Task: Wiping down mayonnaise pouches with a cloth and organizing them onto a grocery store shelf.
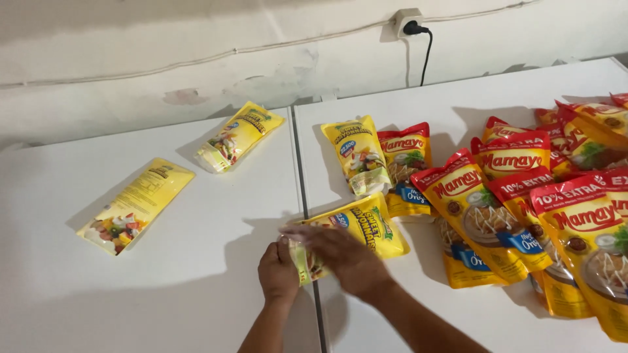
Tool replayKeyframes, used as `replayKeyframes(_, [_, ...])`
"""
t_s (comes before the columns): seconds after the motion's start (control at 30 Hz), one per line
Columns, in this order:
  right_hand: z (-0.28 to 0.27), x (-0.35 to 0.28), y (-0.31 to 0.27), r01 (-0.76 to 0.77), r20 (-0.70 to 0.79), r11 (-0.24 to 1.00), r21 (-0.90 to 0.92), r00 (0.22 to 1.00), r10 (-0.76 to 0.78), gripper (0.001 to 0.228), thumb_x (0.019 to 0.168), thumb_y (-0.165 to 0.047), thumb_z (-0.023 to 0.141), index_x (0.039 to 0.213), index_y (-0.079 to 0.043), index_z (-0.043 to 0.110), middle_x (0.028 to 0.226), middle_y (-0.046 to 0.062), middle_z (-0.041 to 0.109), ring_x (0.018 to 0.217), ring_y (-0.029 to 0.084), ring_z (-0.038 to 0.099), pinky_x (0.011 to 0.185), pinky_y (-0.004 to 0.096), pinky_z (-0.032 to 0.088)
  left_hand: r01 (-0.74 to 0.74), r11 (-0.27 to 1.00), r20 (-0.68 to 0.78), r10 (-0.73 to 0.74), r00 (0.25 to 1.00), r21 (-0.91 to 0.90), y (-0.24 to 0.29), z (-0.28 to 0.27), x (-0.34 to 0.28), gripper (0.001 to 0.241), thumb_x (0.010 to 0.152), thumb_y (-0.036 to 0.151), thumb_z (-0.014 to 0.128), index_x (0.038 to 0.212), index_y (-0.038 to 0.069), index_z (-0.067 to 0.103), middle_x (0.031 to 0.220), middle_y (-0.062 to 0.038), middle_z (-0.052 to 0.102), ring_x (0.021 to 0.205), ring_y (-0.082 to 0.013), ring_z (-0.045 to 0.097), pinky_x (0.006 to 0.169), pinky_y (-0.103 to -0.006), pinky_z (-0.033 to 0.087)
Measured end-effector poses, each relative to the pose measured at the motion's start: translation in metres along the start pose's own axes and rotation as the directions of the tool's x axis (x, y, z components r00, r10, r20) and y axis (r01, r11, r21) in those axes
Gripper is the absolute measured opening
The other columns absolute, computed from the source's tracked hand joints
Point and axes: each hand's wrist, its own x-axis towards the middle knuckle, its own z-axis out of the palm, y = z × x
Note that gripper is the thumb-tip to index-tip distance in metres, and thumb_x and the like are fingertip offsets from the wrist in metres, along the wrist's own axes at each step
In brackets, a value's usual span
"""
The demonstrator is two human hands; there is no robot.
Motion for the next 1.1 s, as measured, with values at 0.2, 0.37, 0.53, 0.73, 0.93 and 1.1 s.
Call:
replayKeyframes(0.2, [-0.051,-0.083,0.091,-0.195,-0.133,0.939,-0.283,0.978,0.163,0.056,0.062,-0.022,0.078,0.113,-0.002,0.066,0.131,0.018,0.062,0.124,0.038,0.059,0.101,0.048,0.053,0.072,0.997,0.059,-0.074,0.996,0.027,0.017,-0.01,0.004,0.047,0.101,0.042,0.056,0.079,0.003,0.069,0.06,-0.01,0.063,0.058,-0.0261,0.06,0.063,-0.04,0.05])
replayKeyframes(0.37, [-0.081,-0.068,0.061,-0.85,0.054,0.512,0.126,0.521,0.852,0.033,0.09,-0.03,0.061,0.098,-0.003,0.078,0.091,0.017,0.076,0.09,0.035,0.076,0.087,0.046,0.06,-0.179,0.972,-0.027,0.185,0.982,0.153,0.027,-0.025,-0.032,0.037,0.089,0.038,0.068,0.084,0.002,0.069,0.085,-0.016,0.067,0.083,-0.0335,0.06,0.078,-0.0455,0.049])
replayKeyframes(0.53, [0.002,-0.104,0.096,-0.948,0.286,0.311,-0.072,0.279,0.917,0.054,0.093,-0.057,0.06,0.092,-0.004,0.073,0.086,0.017,0.073,0.086,0.039,0.072,0.085,0.051,0.057,-0.578,0.757,0.145,0.563,0.813,0.305,0.027,-0.047,-0.05,0.047,0.068,0.023,0.073,0.11,0.001,0.068,0.122,-0.017,0.063,0.116,-0.0389,0.052,0.089,-0.0504,0.04])
replayKeyframes(0.73, [-0.08,-0.041,0.091,-0.824,0.449,-0.09,0.559,0.209,0.869,0.037,0.098,-0.029,0.061,0.091,0.006,0.071,0.073,0.023,0.066,0.058,0.033,0.061,0.051,0.046,0.048,-0.333,0.94,0.132,0.322,0.938,0.076,0.056,-0.05,-0.035,0.025,0.094,0.03,0.068,0.101,0.006,0.066,0.095,-0.01,0.071,0.089,-0.0251,0.071,0.079,-0.0391,0.055])
replayKeyframes(0.93, [-0.116,0.008,0.079,-0.471,0.559,-0.474,0.744,0.049,0.828,0.022,0.093,-0.023,0.066,0.099,-0.002,0.062,0.084,0.011,0.066,0.065,0.022,0.067,0.057,0.041,0.06,0.354,0.86,0.254,-0.273,0.928,-0.368,0.087,-0.037,0.005,0.049,0.099,0.041,0.065,0.089,-0.006,0.071,0.079,-0.013,0.07,0.064,-0.0184,0.057,0.062,-0.0366,0.053])
replayKeyframes(1.1, [-0.016,-0.045,0.082,-0.469,0.334,-0.08,0.88,0.489,0.806,0.043,0.085,-0.012,0.071,0.126,-0.005,0.059,0.099,0.008,0.07,0.081,0.017,0.071,0.069,0.031,0.06,0.482,0.872,0.338,-0.43,0.837,-0.084,0.078,-0.028,-0.017,0.049,0.096,0.047,0.06,0.11,0.0,0.064,0.085,-0.01,0.073,0.068,-0.0203,0.067,0.068,-0.0368,0.058])
